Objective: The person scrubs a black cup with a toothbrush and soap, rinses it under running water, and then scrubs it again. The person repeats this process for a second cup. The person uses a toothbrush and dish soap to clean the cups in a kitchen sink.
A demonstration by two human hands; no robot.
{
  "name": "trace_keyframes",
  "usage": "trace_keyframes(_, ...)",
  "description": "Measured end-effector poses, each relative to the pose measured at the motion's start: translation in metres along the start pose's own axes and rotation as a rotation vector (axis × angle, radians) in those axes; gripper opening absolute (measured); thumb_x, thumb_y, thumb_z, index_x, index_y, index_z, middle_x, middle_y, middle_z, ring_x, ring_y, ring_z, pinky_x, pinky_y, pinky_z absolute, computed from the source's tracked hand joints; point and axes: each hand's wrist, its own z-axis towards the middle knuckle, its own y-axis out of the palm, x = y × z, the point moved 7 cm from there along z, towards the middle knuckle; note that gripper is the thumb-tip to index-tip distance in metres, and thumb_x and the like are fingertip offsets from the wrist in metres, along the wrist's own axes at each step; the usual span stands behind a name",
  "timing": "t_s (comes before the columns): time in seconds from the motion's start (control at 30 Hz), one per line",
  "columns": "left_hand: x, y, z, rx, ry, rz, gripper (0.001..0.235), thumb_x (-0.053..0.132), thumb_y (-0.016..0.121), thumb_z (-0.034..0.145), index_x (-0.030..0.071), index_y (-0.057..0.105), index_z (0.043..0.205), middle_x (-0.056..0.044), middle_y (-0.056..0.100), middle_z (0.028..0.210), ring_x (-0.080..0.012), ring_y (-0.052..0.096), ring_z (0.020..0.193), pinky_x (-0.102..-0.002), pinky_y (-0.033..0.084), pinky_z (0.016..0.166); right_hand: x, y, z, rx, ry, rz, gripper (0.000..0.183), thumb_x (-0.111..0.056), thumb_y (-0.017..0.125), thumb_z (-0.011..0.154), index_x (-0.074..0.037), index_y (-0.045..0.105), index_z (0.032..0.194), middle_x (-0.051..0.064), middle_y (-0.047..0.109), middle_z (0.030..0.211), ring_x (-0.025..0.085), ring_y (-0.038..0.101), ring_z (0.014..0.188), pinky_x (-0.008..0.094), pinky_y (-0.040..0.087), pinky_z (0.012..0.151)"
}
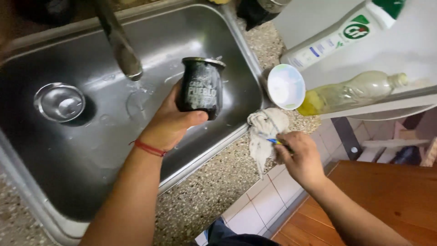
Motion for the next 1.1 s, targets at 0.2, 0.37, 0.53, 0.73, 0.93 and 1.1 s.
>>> trace_keyframes(0.2,-0.006,-0.003,0.001,0.02,-0.068,0.007,0.084,-0.001,0.09,0.057,0.006,0.054,0.133,-0.005,0.06,0.104,-0.0147,0.062,0.093,-0.03,0.056,0.072,0.044,-0.019,-0.012,0.213,0.242,0.023,0.056,-0.029,0.089,0.073,-0.004,0.054,0.11,0.013,0.054,0.111,0.034,0.057,0.102,0.042,0.05,0.08)
trace_keyframes(0.37,-0.018,-0.02,0.0,0.019,-0.069,-0.004,0.085,-0.005,0.09,0.058,0.006,0.053,0.134,-0.006,0.061,0.105,-0.0153,0.062,0.092,-0.031,0.057,0.073,0.067,-0.023,-0.026,0.387,0.47,0.235,0.072,-0.027,0.08,0.088,-0.006,0.031,0.135,0.013,0.032,0.132,0.033,0.039,0.122,0.043,0.039,0.093)
trace_keyframes(0.53,-0.015,-0.02,0.0,0.034,-0.08,-0.027,0.085,-0.009,0.088,0.059,0.004,0.052,0.135,-0.009,0.062,0.104,-0.0182,0.064,0.091,-0.037,0.06,0.073,0.068,-0.016,-0.035,0.374,0.536,0.32,0.066,-0.032,0.077,0.091,-0.013,0.031,0.134,0.007,0.035,0.127,0.025,0.041,0.115,0.039,0.037,0.09)
trace_keyframes(0.73,-0.016,-0.021,0.003,-0.001,-0.308,0.095,0.096,0.01,0.079,0.058,0.01,0.038,0.145,-0.015,0.057,0.131,-0.0301,0.058,0.12,-0.046,0.055,0.097,0.106,-0.039,0.011,0.596,0.649,0.48,0.066,-0.005,0.069,0.098,-0.015,0.023,0.144,0.016,0.035,0.148,0.029,0.037,0.134,0.045,0.036,0.113)
trace_keyframes(0.93,-0.013,-0.016,0.002,-0.116,-0.237,0.102,0.094,0.015,0.082,0.06,0.007,0.037,0.142,-0.015,0.057,0.13,-0.0294,0.058,0.119,-0.043,0.054,0.097,0.136,-0.031,0.041,0.439,0.745,0.404,0.118,-0.042,0.085,0.093,-0.005,-0.009,0.154,0.022,0.004,0.166,0.032,0.018,0.155,0.046,0.023,0.124)
trace_keyframes(1.1,-0.01,-0.014,0.003,-0.136,-0.241,0.192,0.098,0.02,0.083,0.058,0.01,0.038,0.144,-0.012,0.059,0.13,-0.0272,0.061,0.117,-0.04,0.055,0.096,0.091,-0.083,0.045,0.549,0.616,0.188,0.075,-0.001,0.084,0.094,-0.001,0.027,0.143,0.025,0.049,0.14,0.034,0.058,0.127,0.041,0.049,0.112)
